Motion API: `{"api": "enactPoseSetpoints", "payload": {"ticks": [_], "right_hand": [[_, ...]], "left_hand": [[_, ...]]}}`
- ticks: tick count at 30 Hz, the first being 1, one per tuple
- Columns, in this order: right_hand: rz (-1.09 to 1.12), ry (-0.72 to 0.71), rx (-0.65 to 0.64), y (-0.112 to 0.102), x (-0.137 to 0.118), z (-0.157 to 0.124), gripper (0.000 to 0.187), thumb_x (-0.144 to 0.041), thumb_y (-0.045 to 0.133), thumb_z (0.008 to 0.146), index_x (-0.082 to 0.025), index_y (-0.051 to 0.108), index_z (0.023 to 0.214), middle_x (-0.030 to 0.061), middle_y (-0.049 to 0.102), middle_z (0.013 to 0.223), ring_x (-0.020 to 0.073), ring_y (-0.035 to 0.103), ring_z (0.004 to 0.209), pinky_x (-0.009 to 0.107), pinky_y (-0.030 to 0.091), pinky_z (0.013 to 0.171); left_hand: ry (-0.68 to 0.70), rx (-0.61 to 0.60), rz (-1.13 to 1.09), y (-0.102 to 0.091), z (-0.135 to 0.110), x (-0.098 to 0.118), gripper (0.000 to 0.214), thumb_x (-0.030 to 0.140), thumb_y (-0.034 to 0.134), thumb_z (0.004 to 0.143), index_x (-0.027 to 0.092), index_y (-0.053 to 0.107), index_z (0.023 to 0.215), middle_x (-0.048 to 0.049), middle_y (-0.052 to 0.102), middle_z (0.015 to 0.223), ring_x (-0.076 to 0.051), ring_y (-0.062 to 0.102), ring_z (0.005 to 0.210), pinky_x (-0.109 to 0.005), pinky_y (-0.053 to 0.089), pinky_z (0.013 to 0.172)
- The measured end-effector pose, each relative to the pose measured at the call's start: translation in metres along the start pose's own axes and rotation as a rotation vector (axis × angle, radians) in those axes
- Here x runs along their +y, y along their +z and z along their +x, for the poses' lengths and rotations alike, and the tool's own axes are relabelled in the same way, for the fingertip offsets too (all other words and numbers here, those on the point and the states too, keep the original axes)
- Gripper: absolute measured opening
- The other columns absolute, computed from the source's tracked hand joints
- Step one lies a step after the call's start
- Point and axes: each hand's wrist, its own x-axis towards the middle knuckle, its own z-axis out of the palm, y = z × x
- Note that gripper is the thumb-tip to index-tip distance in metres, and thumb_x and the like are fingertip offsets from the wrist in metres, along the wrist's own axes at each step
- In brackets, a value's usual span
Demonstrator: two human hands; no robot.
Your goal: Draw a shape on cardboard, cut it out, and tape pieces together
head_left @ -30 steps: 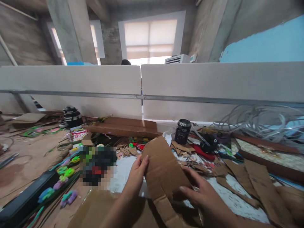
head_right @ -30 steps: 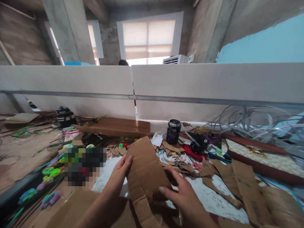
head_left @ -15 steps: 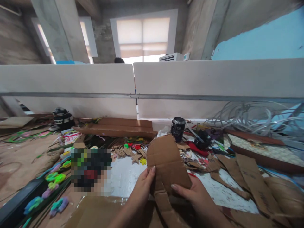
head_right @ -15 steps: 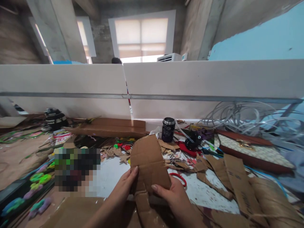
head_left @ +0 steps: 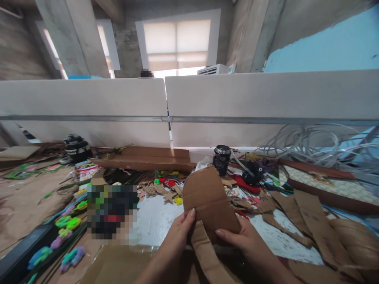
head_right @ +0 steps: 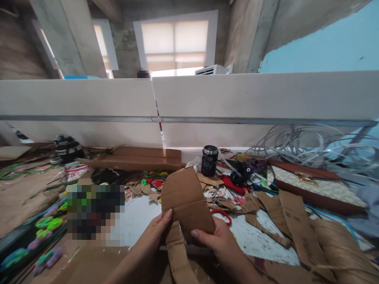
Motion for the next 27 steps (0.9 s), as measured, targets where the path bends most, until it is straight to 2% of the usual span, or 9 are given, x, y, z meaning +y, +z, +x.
{"api": "enactPoseSetpoints", "payload": {"ticks": [4,9,16,20,24,27], "right_hand": [[0.079,0.012,-0.026,0.006,-0.003,-0.003,0.049,-0.040,0.094,0.067,-0.018,0.077,0.108,0.0146,0.083,0.104,0.0344,0.077,0.097,0.050,0.056,0.095],[0.033,0.002,-0.054,0.002,0.000,-0.001,0.047,-0.041,0.093,0.068,-0.019,0.078,0.107,0.0136,0.083,0.102,0.0335,0.078,0.093,0.047,0.059,0.089],[-0.002,-0.019,-0.084,0.002,-0.002,0.000,0.043,-0.043,0.092,0.069,-0.020,0.080,0.103,0.0108,0.083,0.096,0.0293,0.076,0.088,0.039,0.057,0.081],[-0.051,-0.027,-0.091,0.004,-0.006,-0.001,0.041,-0.047,0.090,0.070,-0.019,0.080,0.098,0.0097,0.082,0.090,0.0259,0.073,0.080,0.036,0.055,0.075],[-0.114,-0.064,-0.103,0.000,-0.004,0.003,0.036,-0.048,0.088,0.072,-0.018,0.080,0.090,0.0085,0.079,0.085,0.0274,0.072,0.084,0.038,0.055,0.080],[-0.112,-0.067,-0.107,-0.001,-0.005,0.003,0.037,-0.048,0.087,0.075,-0.019,0.081,0.097,0.0095,0.081,0.094,0.0283,0.072,0.090,0.039,0.055,0.084]], "left_hand": [[-0.003,-0.019,0.008,-0.009,0.013,-0.006,0.057,0.057,0.084,0.076,0.009,0.078,0.108,-0.0207,0.081,0.106,-0.039,0.073,0.109,-0.048,0.054,0.101],[0.022,0.003,-0.061,-0.016,0.022,-0.018,0.057,0.054,0.082,0.079,0.009,0.077,0.114,-0.0204,0.081,0.102,-0.038,0.075,0.104,-0.047,0.055,0.099],[0.040,-0.023,-0.127,-0.003,0.009,-0.013,0.050,0.049,0.079,0.084,0.009,0.076,0.115,-0.0191,0.082,0.102,-0.036,0.076,0.101,-0.044,0.057,0.094],[0.011,-0.012,-0.145,0.005,0.003,-0.008,0.052,0.049,0.081,0.081,0.009,0.077,0.113,-0.0193,0.082,0.098,-0.036,0.077,0.095,-0.044,0.059,0.089],[-0.021,0.005,-0.079,0.008,-0.002,-0.002,0.051,0.051,0.079,0.083,0.010,0.077,0.112,-0.0187,0.082,0.098,-0.035,0.078,0.094,-0.043,0.058,0.088],[-0.029,0.004,-0.050,0.004,-0.001,0.001,0.053,0.054,0.080,0.081,0.010,0.078,0.110,-0.0183,0.082,0.096,-0.036,0.077,0.094,-0.043,0.058,0.088]]}}
